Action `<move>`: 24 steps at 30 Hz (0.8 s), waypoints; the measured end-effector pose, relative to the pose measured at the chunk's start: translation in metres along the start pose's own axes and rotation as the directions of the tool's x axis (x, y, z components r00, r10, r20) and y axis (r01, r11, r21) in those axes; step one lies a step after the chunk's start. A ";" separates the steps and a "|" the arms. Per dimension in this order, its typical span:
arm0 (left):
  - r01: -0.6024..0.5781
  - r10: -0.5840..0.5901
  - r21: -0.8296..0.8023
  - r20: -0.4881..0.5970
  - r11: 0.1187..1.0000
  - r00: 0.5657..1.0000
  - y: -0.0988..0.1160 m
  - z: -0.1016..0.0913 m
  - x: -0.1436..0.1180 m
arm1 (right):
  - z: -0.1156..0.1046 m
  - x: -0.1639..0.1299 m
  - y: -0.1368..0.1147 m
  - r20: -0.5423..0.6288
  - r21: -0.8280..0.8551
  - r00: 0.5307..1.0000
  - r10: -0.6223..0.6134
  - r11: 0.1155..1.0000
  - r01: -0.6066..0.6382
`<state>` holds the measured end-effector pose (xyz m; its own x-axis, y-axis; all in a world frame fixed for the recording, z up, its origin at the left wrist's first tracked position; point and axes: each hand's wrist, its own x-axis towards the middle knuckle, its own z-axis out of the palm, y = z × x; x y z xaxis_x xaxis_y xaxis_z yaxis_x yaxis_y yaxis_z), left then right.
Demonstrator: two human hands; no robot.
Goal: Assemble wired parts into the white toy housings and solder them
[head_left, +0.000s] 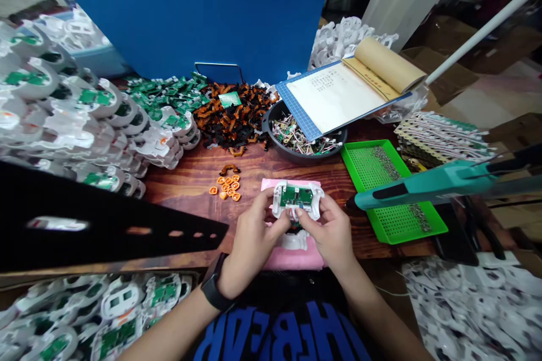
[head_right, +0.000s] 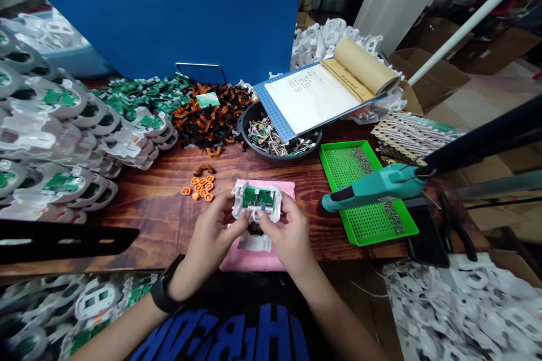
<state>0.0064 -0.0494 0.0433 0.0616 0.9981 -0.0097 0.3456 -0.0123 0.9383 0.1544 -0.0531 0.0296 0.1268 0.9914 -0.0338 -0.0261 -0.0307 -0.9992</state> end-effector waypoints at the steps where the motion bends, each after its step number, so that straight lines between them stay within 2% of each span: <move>1: -0.003 0.003 0.013 -0.003 1.000 1.000 -0.001 0.001 0.001 | 0.001 0.000 0.000 -0.003 0.010 1.000 0.009 1.000 -0.009; 3: -0.011 0.011 0.035 0.002 0.999 1.000 -0.003 0.003 0.002 | 0.003 0.001 0.002 -0.018 0.035 0.999 0.038 0.999 -0.038; 7: -0.063 0.053 0.152 0.068 0.986 0.996 -0.008 0.011 0.003 | 0.005 0.004 0.008 -0.135 0.126 0.982 0.136 0.985 -0.119; 9: -0.128 0.099 0.237 0.131 0.963 0.986 -0.012 0.016 0.004 | -0.001 0.001 0.008 -0.100 0.198 0.979 0.179 0.968 -0.157; 12: -0.189 0.125 0.336 0.205 0.922 0.971 -0.019 0.019 0.007 | -0.026 -0.012 0.005 0.025 0.138 0.967 0.253 0.957 -0.254; 13: -0.200 0.124 0.366 0.219 0.909 0.968 -0.022 0.020 0.009 | -0.038 -0.017 0.003 0.024 0.059 0.955 0.295 0.953 -0.296; 15: -0.238 0.137 0.409 0.260 0.881 0.956 -0.025 0.019 0.013 | -0.066 -0.024 -0.002 -0.105 -0.099 0.939 0.327 0.936 -0.337; 16: -0.266 0.150 0.416 0.290 0.870 0.945 -0.025 0.018 0.016 | -0.081 -0.025 -0.004 -0.217 -0.153 0.937 0.274 0.939 -0.310; 17: -0.297 0.167 0.412 0.323 0.862 0.932 -0.025 0.017 0.018 | -0.094 -0.023 -0.007 -0.330 -0.193 0.929 0.169 0.951 -0.242; 18: -0.329 0.186 0.397 0.358 0.857 0.915 -0.024 0.016 0.020 | -0.106 -0.019 -0.009 -0.418 -0.229 0.908 0.026 0.964 -0.134; 19: -0.362 0.209 0.375 0.389 0.853 0.897 -0.024 0.015 0.022 | -0.116 -0.014 -0.011 -0.455 -0.262 0.883 -0.112 0.965 -0.012; 20: -0.389 0.231 0.352 0.415 0.851 0.880 -0.024 0.014 0.024 | -0.123 -0.007 -0.013 -0.431 -0.282 0.877 -0.211 0.955 0.092; 21: -0.407 0.247 0.332 0.432 0.851 0.868 -0.025 0.014 0.025 | -0.127 0.001 -0.015 -0.354 -0.276 0.900 -0.256 0.948 0.161; 23: -0.415 0.262 0.307 0.434 0.856 0.862 -0.030 0.015 0.026 | -0.129 0.016 -0.018 -0.154 -0.233 0.962 -0.223 0.955 0.184; 24: -0.409 0.264 0.302 0.421 0.861 0.868 -0.034 0.015 0.026 | -0.127 0.022 -0.020 -0.094 -0.219 0.976 -0.196 0.961 0.171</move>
<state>0.0104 -0.0237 0.0062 0.5385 0.8373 0.0940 0.5556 -0.4368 0.7075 0.2837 -0.0470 0.0458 0.2223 0.9617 0.1603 0.2137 0.1123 -0.9704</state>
